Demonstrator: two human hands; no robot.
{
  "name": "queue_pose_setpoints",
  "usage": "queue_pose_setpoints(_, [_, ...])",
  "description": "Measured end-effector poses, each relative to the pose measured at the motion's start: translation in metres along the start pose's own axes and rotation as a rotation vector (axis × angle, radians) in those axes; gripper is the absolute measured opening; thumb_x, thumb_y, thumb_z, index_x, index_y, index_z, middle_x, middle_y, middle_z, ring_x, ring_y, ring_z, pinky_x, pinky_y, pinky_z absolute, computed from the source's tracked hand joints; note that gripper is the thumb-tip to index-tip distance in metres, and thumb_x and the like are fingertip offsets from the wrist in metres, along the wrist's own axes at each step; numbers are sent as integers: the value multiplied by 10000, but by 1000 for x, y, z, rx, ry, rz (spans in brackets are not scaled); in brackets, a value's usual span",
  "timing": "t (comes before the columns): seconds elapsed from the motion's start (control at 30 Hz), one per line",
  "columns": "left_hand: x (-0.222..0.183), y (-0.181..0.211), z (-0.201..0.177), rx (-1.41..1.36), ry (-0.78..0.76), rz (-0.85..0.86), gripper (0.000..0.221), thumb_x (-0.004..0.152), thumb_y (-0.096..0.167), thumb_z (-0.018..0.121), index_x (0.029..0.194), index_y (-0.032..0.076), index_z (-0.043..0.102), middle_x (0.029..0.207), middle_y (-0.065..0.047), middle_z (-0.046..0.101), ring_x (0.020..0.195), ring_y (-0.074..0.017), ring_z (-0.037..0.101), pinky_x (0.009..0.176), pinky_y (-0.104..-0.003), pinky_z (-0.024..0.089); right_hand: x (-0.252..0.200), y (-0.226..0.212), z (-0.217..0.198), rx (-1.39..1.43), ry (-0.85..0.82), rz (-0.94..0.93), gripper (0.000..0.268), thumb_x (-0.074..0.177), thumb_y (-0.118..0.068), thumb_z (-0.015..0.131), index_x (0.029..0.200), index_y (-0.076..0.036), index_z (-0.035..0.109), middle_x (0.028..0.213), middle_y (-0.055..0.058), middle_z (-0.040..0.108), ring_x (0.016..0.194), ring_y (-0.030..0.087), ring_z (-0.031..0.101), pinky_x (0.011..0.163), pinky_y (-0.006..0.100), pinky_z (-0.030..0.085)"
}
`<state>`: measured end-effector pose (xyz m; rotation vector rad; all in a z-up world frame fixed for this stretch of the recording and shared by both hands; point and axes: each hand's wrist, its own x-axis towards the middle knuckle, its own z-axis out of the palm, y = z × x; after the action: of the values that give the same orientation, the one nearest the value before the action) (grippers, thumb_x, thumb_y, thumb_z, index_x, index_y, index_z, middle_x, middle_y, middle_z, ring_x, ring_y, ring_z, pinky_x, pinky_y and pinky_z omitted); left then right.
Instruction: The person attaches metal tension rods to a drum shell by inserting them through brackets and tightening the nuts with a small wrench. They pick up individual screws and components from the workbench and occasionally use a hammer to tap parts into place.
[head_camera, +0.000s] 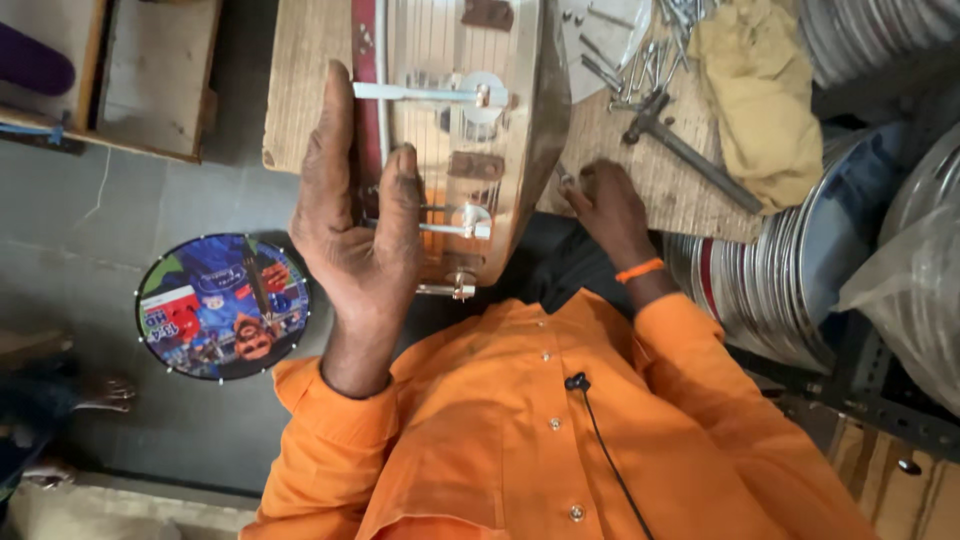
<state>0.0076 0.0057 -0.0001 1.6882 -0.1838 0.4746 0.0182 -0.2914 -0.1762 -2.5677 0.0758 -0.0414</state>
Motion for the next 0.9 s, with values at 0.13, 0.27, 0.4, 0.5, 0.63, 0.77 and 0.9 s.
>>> queue_pose_setpoints(0.13, [3,6,4,126,-18,56,470,1170,86,667,1570,24,430,1528,-138,590,1311,-171,653,1129,-279,537,16,4,10,-42,3,-42,264,864,-200,780,1011,-46,623,998,174,650,970,400,644,801,490,528])
queue_pose_setpoints(0.27, [5,5,6,131,-11,70,469,1160,97,675,1562,40,439,1470,-138,629,1263,-174,678,1100,-278,545,30,7,7,-216,-166,53,232,851,-221,794,890,-51,643,980,207,658,960,418,640,805,516,524])
queue_pose_setpoints(0.4, [6,2,4,136,-6,61,476,1155,109,683,1560,46,442,1413,-120,665,1202,-156,690,1054,-266,558,30,11,4,-155,-185,67,254,807,-189,759,942,-24,621,955,210,672,943,430,650,797,520,527])
queue_pose_setpoints(0.5, [5,2,4,84,-13,48,469,1170,115,675,1567,46,435,1426,-129,660,1201,-161,662,1076,-275,553,36,18,1,-141,-249,119,354,725,-193,782,972,-6,610,945,226,665,937,444,644,784,514,526])
queue_pose_setpoints(0.63, [11,1,5,123,13,73,474,1154,135,681,1555,44,445,1478,-154,625,1307,-195,668,1115,-295,554,34,25,2,-177,-239,63,217,819,-164,757,947,-23,654,971,237,667,965,444,639,819,514,514])
queue_pose_setpoints(0.77, [10,0,5,148,14,66,474,1158,160,678,1558,50,449,1494,-137,618,1345,-200,679,1143,-300,554,27,44,-16,-55,81,-346,153,896,-58,710,1042,-40,670,988,217,667,961,412,645,828,481,534])
queue_pose_setpoints(0.9, [9,1,5,68,-22,64,473,1177,176,674,1564,56,431,1539,-140,574,1387,-207,649,1174,-300,549,29,40,-59,406,88,39,48,1003,-49,693,1023,-24,658,897,80,720,712,103,704,523,256,482])
